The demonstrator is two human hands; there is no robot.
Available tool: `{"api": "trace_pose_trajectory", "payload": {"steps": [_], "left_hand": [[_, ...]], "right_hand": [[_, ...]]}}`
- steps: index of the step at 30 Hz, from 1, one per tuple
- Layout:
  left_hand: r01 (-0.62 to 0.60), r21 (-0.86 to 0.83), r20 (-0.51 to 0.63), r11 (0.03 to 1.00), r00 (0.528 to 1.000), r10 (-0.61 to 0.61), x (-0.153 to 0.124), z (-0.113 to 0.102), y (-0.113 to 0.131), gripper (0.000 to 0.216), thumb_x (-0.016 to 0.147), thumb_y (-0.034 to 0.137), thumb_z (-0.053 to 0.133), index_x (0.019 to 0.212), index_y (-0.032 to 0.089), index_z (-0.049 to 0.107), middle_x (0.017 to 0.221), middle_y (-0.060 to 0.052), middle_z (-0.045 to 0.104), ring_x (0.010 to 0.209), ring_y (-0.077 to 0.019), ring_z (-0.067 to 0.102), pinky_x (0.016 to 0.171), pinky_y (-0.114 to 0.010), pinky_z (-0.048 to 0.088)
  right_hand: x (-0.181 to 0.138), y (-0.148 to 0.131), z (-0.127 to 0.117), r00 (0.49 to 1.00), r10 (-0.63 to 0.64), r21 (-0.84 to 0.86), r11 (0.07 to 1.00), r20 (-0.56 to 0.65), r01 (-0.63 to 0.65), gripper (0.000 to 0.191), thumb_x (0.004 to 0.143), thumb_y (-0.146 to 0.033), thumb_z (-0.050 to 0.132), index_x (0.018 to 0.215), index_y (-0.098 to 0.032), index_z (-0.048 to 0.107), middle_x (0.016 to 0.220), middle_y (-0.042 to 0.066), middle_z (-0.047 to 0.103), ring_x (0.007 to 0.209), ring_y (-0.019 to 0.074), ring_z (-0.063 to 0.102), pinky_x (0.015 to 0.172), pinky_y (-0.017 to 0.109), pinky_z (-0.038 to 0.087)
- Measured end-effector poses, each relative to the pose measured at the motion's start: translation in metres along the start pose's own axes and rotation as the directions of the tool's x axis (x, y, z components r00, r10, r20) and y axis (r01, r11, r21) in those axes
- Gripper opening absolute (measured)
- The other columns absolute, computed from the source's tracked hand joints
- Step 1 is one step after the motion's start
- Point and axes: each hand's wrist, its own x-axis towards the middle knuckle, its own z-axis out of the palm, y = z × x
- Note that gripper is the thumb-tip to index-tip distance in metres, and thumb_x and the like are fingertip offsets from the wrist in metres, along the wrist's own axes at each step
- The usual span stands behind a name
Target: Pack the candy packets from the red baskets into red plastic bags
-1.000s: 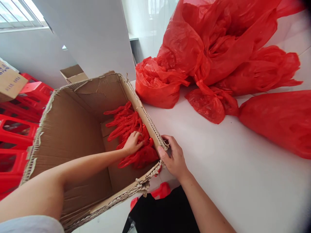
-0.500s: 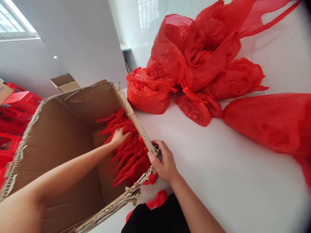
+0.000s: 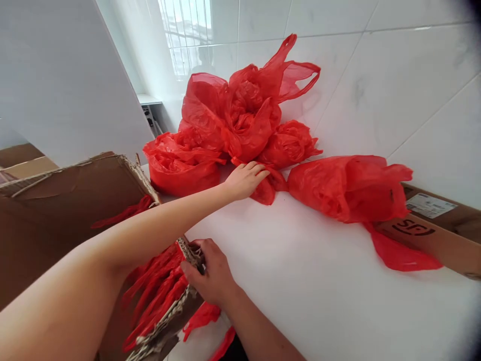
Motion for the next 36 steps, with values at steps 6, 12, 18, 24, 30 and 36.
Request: {"api": "trace_pose_trajectory", "payload": {"steps": [6, 12, 18, 24, 30, 36], "left_hand": [[0.016, 0.055, 0.066, 0.998, 0.998, -0.020, 0.042, 0.041, -0.026, 0.030, 0.083, 0.017, 0.051, 0.104, 0.013, 0.073, 0.127, -0.020, 0.057, 0.120, -0.0378, 0.046, 0.090, -0.052, 0.038], [-0.077, 0.014, 0.160, 0.997, 0.984, 0.074, 0.057, 0.035, -0.021, 0.025, 0.082, 0.028, 0.060, 0.102, 0.021, 0.074, 0.150, -0.012, 0.036, 0.136, -0.0336, 0.032, 0.097, -0.046, 0.039], [-0.008, 0.021, 0.275, 1.000, 0.961, 0.002, 0.067, 0.049, -0.017, 0.032, 0.090, 0.035, 0.060, 0.116, 0.017, 0.060, 0.127, -0.010, 0.057, 0.109, -0.0249, 0.058, 0.090, -0.046, 0.050], [-0.012, -0.089, 0.190, 0.996, 0.981, 0.029, 0.046, 0.024, -0.008, 0.020, 0.088, 0.030, 0.060, 0.100, 0.016, 0.065, 0.109, -0.010, 0.063, 0.101, -0.0239, 0.059, 0.090, -0.043, 0.046], [0.099, -0.305, 0.125, 0.947, 0.990, -0.063, -0.009, -0.028, -0.019, 0.018, 0.078, 0.034, 0.057, 0.077, 0.018, 0.063, 0.088, -0.006, 0.060, 0.081, -0.0205, 0.058, 0.073, -0.031, 0.046], [0.215, -0.474, 0.216, 0.854, 0.968, -0.124, -0.050, -0.037, -0.005, 0.009, 0.067, 0.024, 0.061, 0.072, 0.017, 0.062, 0.088, -0.003, 0.062, 0.083, -0.0199, 0.061, 0.074, -0.029, 0.048]], "right_hand": [[0.002, 0.002, 0.000, 1.000, -0.004, 0.007, 1.000, -0.014, 0.004, 0.034, 0.078, -0.034, 0.068, 0.108, -0.022, 0.059, 0.099, 0.004, 0.063, 0.095, 0.0201, 0.058, 0.087, 0.035, 0.049], [0.002, 0.000, -0.001, 1.000, -0.011, 0.023, 1.000, -0.018, 0.012, 0.032, 0.078, -0.034, 0.066, 0.106, -0.020, 0.060, 0.096, 0.004, 0.063, 0.093, 0.0203, 0.059, 0.086, 0.035, 0.049], [0.002, -0.002, -0.003, 0.998, -0.062, 0.068, 0.996, -0.028, 0.064, 0.031, 0.079, -0.030, 0.063, 0.108, -0.021, 0.059, 0.101, 0.004, 0.065, 0.096, 0.0193, 0.059, 0.089, 0.034, 0.047], [0.002, -0.001, -0.002, 1.000, -0.025, 0.047, 0.999, -0.006, 0.025, 0.031, 0.080, -0.032, 0.062, 0.108, -0.020, 0.059, 0.100, 0.005, 0.064, 0.096, 0.0202, 0.059, 0.088, 0.035, 0.047], [0.002, 0.001, 0.000, 1.000, 0.009, 0.037, 0.999, -0.007, -0.008, 0.032, 0.080, -0.033, 0.064, 0.109, -0.021, 0.059, 0.104, 0.004, 0.064, 0.098, 0.0198, 0.059, 0.089, 0.034, 0.047], [0.001, 0.002, 0.001, 0.998, 0.032, 0.078, 0.996, 0.046, -0.035, 0.031, 0.085, -0.035, 0.060, 0.112, -0.022, 0.056, 0.093, 0.001, 0.066, 0.083, 0.0166, 0.062, 0.078, 0.030, 0.049]]}}
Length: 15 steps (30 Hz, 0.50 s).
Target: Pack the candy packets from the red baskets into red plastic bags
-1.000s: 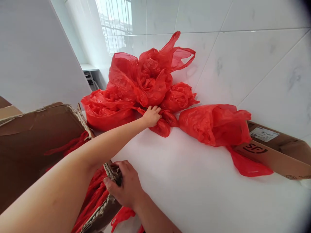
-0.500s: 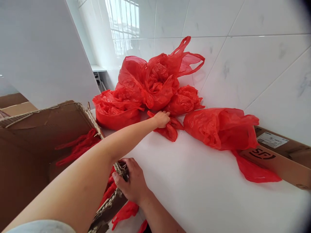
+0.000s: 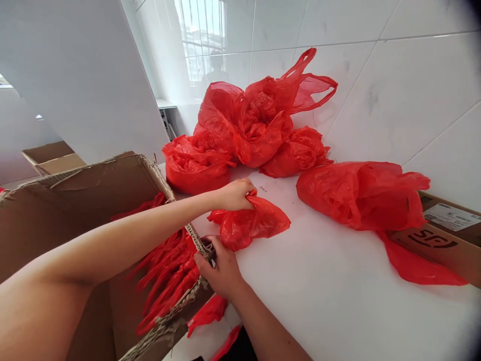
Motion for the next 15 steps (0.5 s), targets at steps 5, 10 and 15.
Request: {"api": "trace_pose_trajectory", "payload": {"steps": [5, 10, 15], "left_hand": [[0.091, -0.191, 0.038, 0.977, 0.996, -0.085, -0.039, -0.048, 0.014, 0.012, 0.070, 0.019, 0.056, 0.079, 0.016, 0.063, 0.076, -0.001, 0.063, 0.072, -0.0172, 0.063, 0.070, -0.031, 0.052], [0.271, -0.606, -0.126, 0.748, 0.896, -0.427, -0.129, -0.135, -0.032, 0.038, 0.076, 0.030, 0.062, 0.105, 0.006, 0.063, 0.086, -0.006, 0.070, 0.086, -0.0241, 0.067, 0.078, -0.043, 0.054], [0.833, -0.404, 0.144, 0.377, 0.465, -0.873, -0.240, -0.158, -0.120, 0.039, 0.079, 0.033, 0.059, 0.112, 0.012, 0.062, 0.077, 0.000, 0.071, 0.069, -0.0200, 0.069, 0.067, -0.039, 0.058]], "right_hand": [[0.000, 0.003, -0.001, 0.996, -0.085, -0.032, 0.996, -0.039, 0.083, 0.028, 0.086, -0.034, 0.058, 0.110, -0.019, 0.057, 0.105, 0.006, 0.063, 0.098, 0.0191, 0.059, 0.090, 0.033, 0.046], [-0.002, 0.003, 0.000, 0.996, -0.082, -0.027, 0.996, -0.020, 0.081, 0.026, 0.089, -0.034, 0.054, 0.110, -0.020, 0.056, 0.103, 0.005, 0.062, 0.094, 0.0181, 0.058, 0.087, 0.031, 0.046], [-0.003, 0.003, 0.000, 0.998, -0.063, -0.051, 0.997, -0.004, 0.063, 0.026, 0.090, -0.034, 0.053, 0.111, -0.019, 0.055, 0.101, 0.006, 0.062, 0.090, 0.0178, 0.058, 0.082, 0.030, 0.047]]}}
